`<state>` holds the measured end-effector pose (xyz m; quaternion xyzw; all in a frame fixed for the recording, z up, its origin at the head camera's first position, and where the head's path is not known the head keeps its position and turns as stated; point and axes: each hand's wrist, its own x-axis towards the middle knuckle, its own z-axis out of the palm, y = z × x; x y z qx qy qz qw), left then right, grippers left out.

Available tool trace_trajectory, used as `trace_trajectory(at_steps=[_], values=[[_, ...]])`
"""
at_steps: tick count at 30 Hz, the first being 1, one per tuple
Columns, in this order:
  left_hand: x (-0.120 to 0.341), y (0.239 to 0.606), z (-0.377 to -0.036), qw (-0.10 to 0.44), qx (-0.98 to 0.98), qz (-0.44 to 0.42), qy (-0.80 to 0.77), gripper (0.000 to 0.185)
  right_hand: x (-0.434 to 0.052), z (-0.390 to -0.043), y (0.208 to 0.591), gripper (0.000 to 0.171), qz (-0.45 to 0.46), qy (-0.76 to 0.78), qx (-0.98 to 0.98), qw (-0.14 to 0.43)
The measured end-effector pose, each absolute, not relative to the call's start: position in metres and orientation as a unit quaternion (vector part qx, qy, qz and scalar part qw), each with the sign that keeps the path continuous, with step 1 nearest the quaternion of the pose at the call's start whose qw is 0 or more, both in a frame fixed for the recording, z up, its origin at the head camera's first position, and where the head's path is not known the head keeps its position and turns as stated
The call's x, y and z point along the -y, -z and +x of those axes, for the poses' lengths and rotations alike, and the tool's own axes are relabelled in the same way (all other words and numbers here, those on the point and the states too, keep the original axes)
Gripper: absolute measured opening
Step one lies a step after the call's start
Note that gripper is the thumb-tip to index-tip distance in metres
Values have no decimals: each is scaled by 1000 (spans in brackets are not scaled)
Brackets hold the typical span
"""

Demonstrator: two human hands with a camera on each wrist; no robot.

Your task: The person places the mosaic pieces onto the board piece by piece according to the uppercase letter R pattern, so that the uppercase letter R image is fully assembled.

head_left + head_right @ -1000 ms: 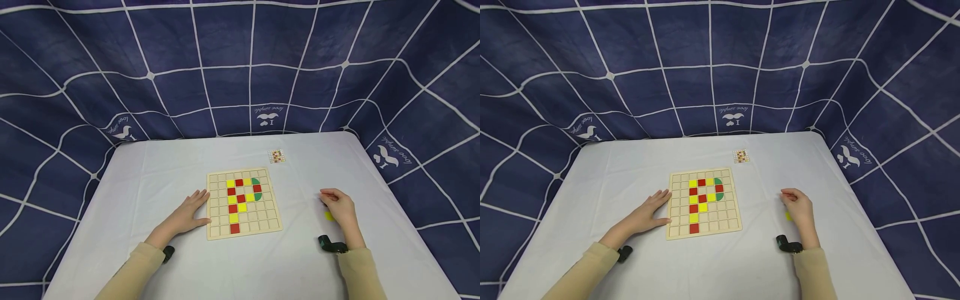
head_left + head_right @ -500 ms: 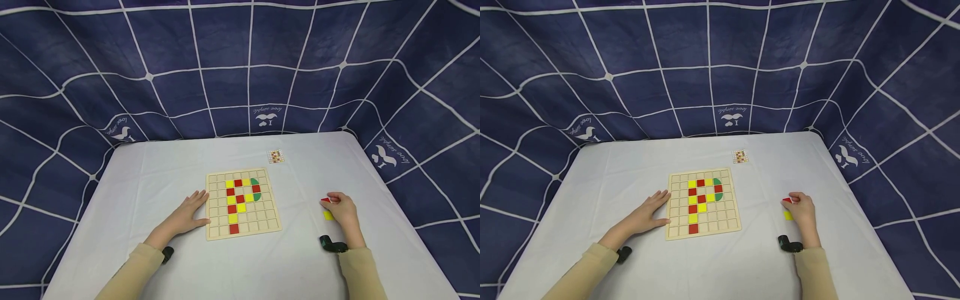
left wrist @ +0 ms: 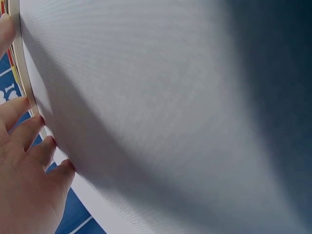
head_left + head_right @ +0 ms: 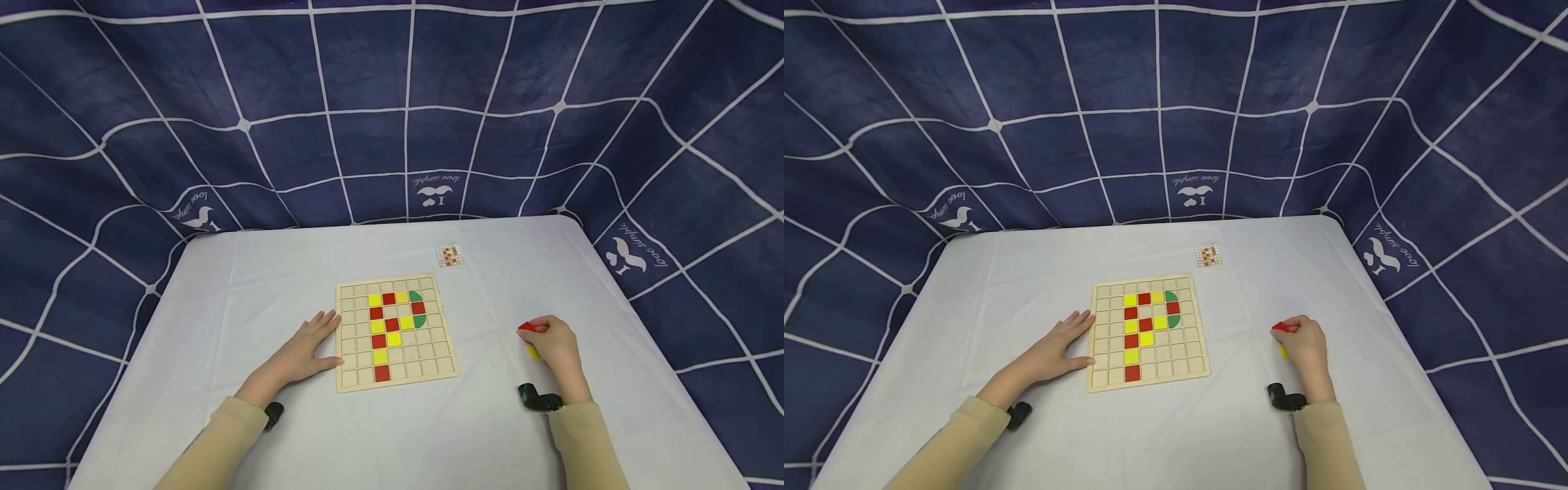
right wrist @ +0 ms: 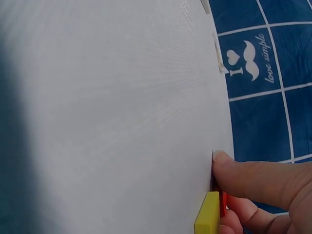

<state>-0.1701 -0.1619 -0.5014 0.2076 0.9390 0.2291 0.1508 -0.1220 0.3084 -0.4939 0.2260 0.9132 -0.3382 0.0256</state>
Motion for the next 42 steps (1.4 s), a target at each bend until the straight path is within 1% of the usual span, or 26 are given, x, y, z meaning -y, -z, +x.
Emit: trace_trajectory(at_steps=[10,19,25,33,42], values=[[163,502,-170,148,-940,210,-226,89,-306,-122,491,40,210,333,-919,29],[163,500,-169,147,-939,213,-227,89,-300,-122,491,29,201,353,-914,6],[163,501,-169,147,-938,219,-226,89,-287,-125,486,31,189,394,-900,1],[162,503,-171,149,-939,218,-223,90,-250,-132,486,30,138,479,-866,21],[161,502,-169,153,-941,204,-221,92,-186,-135,488,20,72,531,-841,69]])
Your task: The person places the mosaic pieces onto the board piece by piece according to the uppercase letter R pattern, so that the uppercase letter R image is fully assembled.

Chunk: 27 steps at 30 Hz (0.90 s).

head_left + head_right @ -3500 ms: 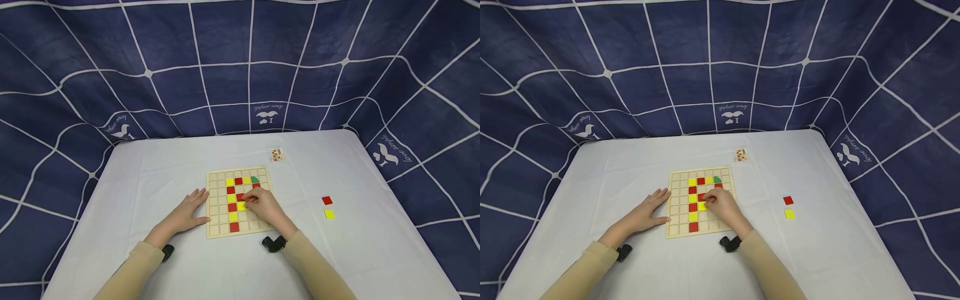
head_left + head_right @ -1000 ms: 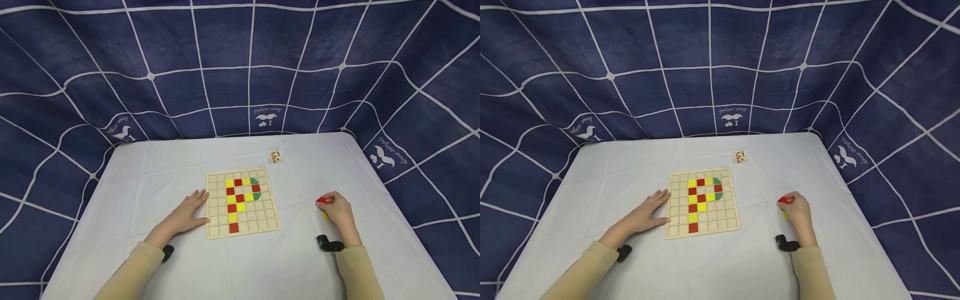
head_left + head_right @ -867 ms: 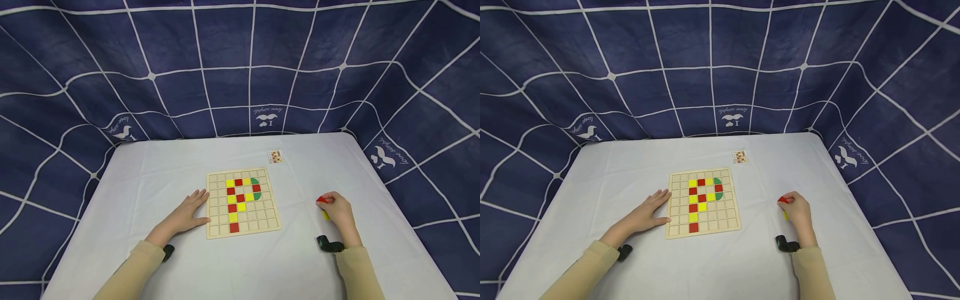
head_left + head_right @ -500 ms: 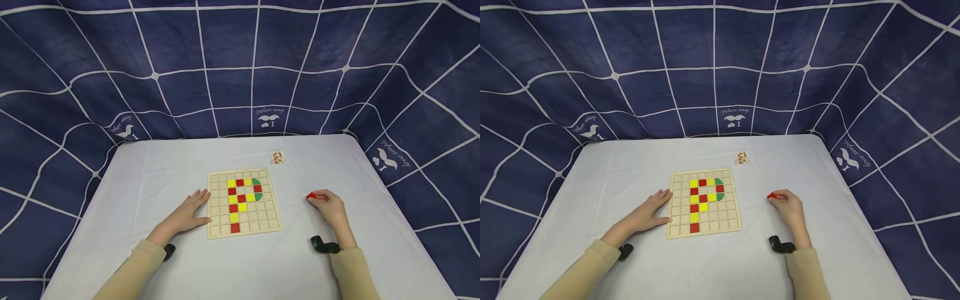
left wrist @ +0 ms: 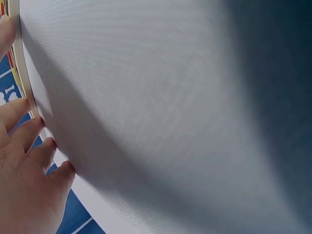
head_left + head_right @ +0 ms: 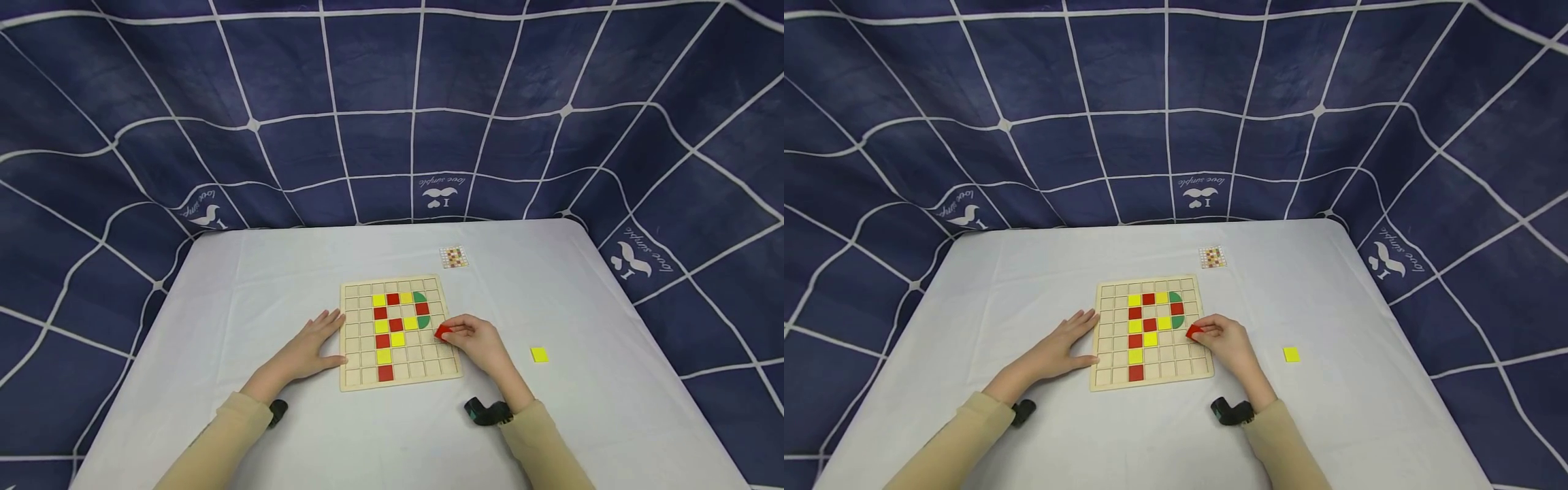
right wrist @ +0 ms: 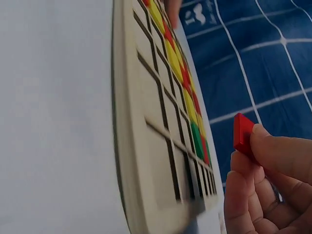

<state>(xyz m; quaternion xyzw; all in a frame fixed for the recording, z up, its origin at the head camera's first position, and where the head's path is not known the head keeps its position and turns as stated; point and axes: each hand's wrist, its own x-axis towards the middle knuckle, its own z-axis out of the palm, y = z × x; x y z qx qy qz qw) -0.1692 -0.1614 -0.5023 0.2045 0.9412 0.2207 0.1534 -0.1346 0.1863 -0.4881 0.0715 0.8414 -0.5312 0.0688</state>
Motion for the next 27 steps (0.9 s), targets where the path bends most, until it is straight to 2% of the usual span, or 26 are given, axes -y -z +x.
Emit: trace_trajectory(at_steps=[11,20,27], values=[[163,502,-169,148,-939,212,-229,90,-151,-134,495,13,24,506,-858,87],[164,504,-170,150,-937,218,-229,90,-139,-132,498,6,-34,439,-893,97],[164,503,-171,152,-937,216,-228,91,-137,-133,497,5,-33,421,-901,97]])
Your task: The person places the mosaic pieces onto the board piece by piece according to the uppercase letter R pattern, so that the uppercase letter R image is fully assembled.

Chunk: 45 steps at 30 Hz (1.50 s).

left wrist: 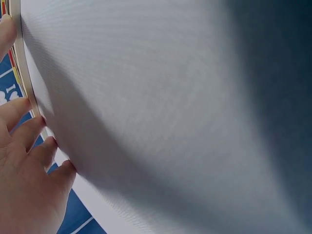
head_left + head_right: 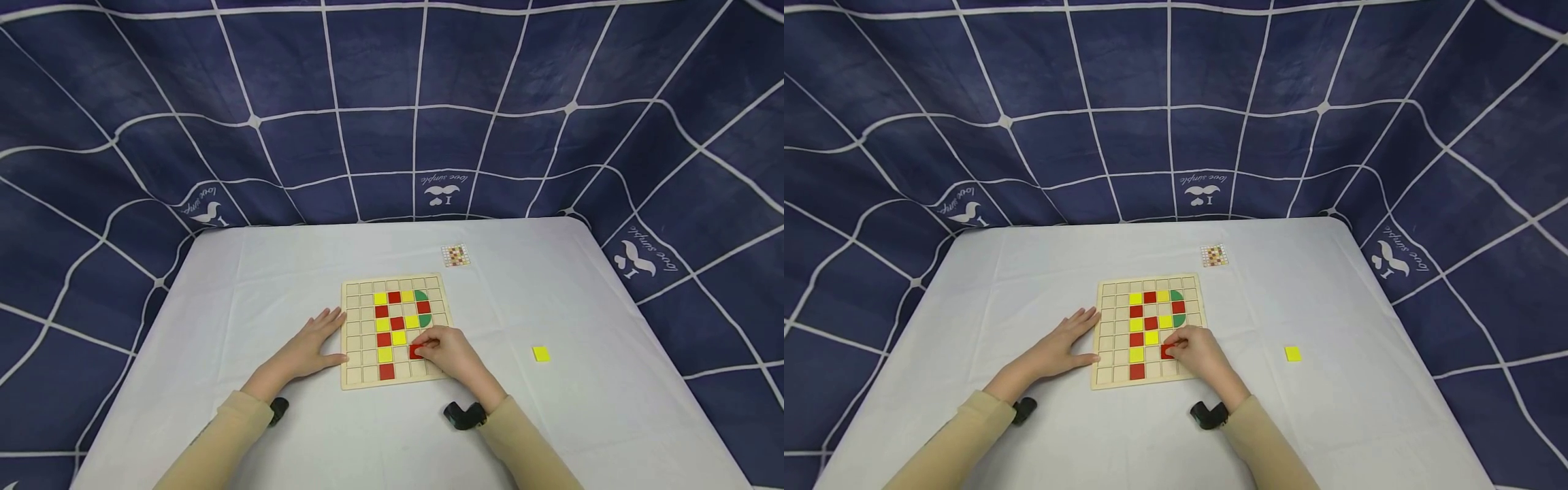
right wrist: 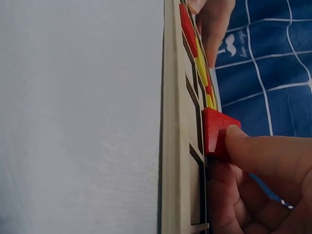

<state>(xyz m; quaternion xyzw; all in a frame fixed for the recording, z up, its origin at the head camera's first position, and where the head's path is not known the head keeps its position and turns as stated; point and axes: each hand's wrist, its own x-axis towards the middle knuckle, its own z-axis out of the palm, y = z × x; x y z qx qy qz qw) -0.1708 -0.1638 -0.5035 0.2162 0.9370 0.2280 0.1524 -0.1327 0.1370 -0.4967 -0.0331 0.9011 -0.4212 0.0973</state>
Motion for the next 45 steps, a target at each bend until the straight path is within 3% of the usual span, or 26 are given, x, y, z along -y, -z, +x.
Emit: trace_trajectory(at_steps=[25,36,45], values=[[164,504,-169,155,-936,214,-231,90,-142,-130,494,15,-27,413,-909,56],[163,502,-170,153,-937,217,-228,89,-221,-127,483,20,50,401,-915,-16],[164,502,-169,152,-937,218,-227,90,-288,-105,473,30,136,367,-920,-18]])
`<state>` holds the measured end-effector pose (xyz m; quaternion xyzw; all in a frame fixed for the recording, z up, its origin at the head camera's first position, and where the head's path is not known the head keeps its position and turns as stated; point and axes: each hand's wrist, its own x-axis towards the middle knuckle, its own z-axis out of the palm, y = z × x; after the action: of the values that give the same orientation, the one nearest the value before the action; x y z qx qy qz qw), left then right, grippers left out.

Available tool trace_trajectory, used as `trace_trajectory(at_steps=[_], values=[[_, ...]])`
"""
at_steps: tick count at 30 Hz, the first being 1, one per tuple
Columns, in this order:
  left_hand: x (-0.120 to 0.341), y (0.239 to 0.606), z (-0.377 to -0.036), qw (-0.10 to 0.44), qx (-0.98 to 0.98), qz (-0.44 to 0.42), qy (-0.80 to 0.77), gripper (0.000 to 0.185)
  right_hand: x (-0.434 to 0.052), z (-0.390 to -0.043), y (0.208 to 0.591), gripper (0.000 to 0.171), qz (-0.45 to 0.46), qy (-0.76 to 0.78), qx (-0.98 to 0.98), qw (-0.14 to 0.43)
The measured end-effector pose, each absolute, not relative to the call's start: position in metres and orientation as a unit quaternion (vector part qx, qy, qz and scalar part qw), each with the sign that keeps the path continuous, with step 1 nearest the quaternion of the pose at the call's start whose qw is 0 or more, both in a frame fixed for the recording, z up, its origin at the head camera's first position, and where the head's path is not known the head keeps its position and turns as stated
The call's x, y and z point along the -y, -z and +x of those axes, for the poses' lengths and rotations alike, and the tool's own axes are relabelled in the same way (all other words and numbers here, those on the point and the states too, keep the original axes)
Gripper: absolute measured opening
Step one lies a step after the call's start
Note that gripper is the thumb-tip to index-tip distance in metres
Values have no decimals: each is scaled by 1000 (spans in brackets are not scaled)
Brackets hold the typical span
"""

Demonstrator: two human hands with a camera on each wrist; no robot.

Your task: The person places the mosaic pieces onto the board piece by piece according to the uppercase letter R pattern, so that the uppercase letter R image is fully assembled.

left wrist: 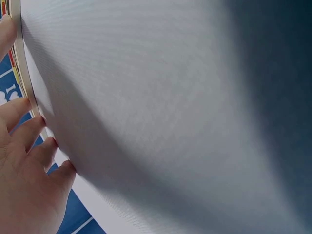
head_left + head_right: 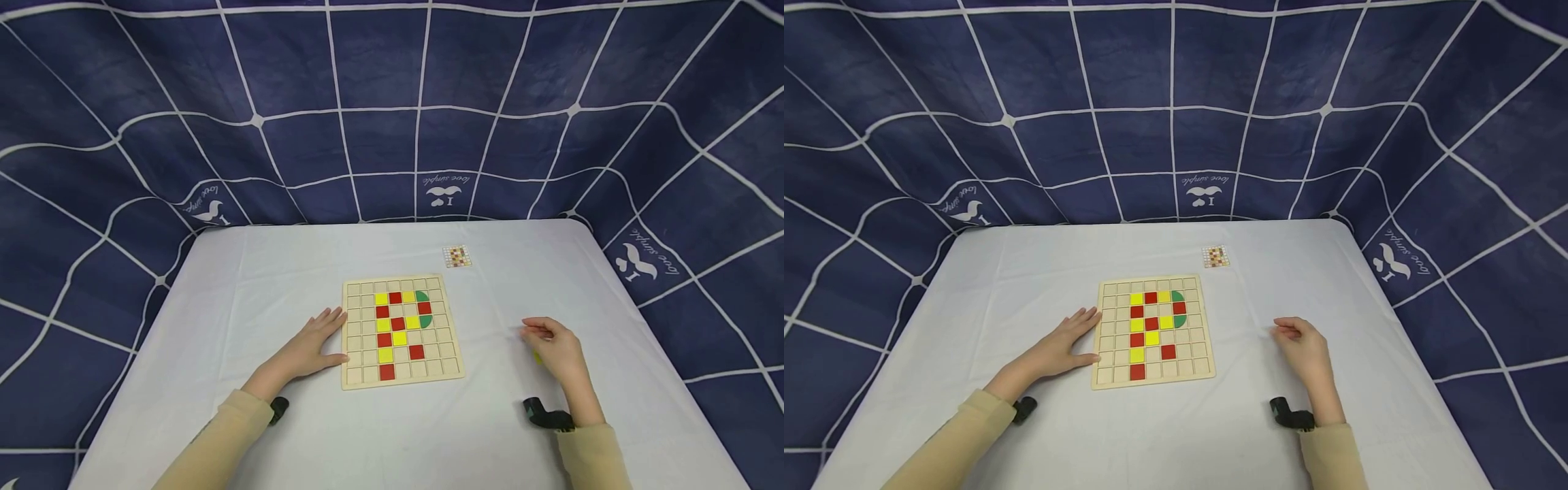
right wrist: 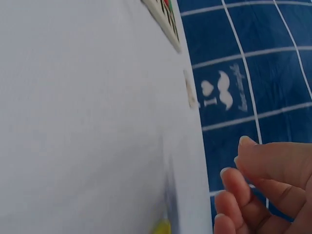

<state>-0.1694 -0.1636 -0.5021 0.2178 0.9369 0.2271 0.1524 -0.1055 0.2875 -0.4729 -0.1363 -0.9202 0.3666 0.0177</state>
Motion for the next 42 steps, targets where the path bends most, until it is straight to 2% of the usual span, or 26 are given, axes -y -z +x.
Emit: trace_trajectory(at_steps=[12,17,42], values=[[165,503,-171,146,-937,220,-230,90,-315,-90,477,50,-200,-344,916,-56],[165,502,-170,147,-937,217,-231,90,-316,-89,480,53,-209,-351,911,-62],[162,504,-170,146,-940,214,-224,90,-305,-87,487,41,-226,-325,917,-42]])
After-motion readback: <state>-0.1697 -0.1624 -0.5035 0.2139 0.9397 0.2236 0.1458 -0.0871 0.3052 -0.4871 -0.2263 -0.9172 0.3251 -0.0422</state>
